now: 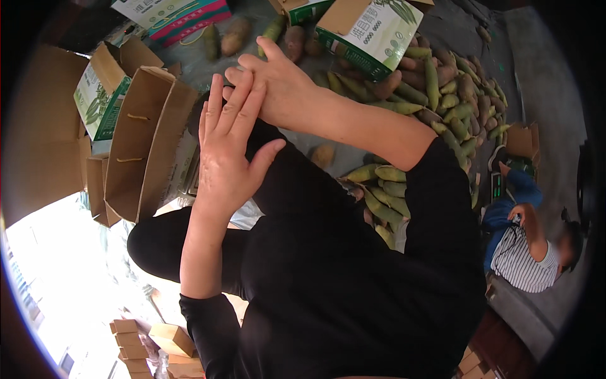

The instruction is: Sort agricultural produce from a pile on the floor, weigh it in a cardboard box on a scale, and place the boxes into a shipping container.

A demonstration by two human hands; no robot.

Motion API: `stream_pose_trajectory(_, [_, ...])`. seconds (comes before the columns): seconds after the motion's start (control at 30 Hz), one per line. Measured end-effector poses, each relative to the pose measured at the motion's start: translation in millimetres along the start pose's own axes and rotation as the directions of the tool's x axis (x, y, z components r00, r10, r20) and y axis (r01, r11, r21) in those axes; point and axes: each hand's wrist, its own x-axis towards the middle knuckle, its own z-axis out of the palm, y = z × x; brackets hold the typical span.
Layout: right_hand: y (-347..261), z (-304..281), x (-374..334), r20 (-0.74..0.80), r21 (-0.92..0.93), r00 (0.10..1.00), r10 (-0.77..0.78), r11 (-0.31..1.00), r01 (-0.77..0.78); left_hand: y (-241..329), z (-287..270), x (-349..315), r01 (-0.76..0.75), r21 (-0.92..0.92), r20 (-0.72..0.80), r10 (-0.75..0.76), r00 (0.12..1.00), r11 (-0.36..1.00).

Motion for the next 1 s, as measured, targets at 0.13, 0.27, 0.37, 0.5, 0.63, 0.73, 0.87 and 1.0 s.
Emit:
stream_pose_trajectory(0.13, [0.1,24.9,-30.8,0.127,0.153,0.987,0.103,0.981,-0.122,-11.6,-6.3,-16.5,-0.047,-0.04,0.108,0.051,0.993,0.998])
stream_pose_trajectory(0.27, [42.6,47.4,-107.1,0.383,0.12,0.835,0.395,0.875,-0.469,-38.7,-29.7,-42.0,0.062,0.07,-0.115,-0.054,0.992,0.996])
stream_pose_trajectory(0.37, [50.4,74.7,-176.5,0.509,-0.062,0.669,0.542,0.799,-0.599,-78.3,-62.4,-86.7,0.351,0.222,-0.342,-0.264,0.902,0.91])
stream_pose_trajectory(0.5, [21.9,91.5,-290.5,0.726,-0.244,0.366,0.582,0.716,-0.655,-132.7,-65.6,-148.5,0.616,0.218,-0.378,-0.516,0.769,0.757])
stream_pose_trajectory(0.63, [-31.1,85.9,-362.9,0.833,-0.271,0.155,0.53,0.637,-0.721,-162.7,-52.6,-188.8,0.714,0.215,-0.313,-0.646,0.696,0.666])
stream_pose_trajectory(0.73, [-70.2,83.2,-395.8,0.901,-0.381,-0.099,0.423,0.659,-0.649,-175.1,-44.7,-200.2,0.714,0.326,-0.292,-0.653,0.699,0.619])
stream_pose_trajectory(0.87, [-82.9,82.5,-409.4,0.898,-0.411,-0.133,0.419,0.692,-0.594,-190.0,-42.1,-209.8,0.727,0.378,-0.263,-0.687,0.678,0.573])
stream_pose_trajectory(1.0, [-70.5,102.0,-427.7,0.816,-0.442,-0.084,0.572,0.524,-0.729,-191.4,-43.4,-206.1,0.77,0.494,-0.27,-0.77,0.578,0.405])
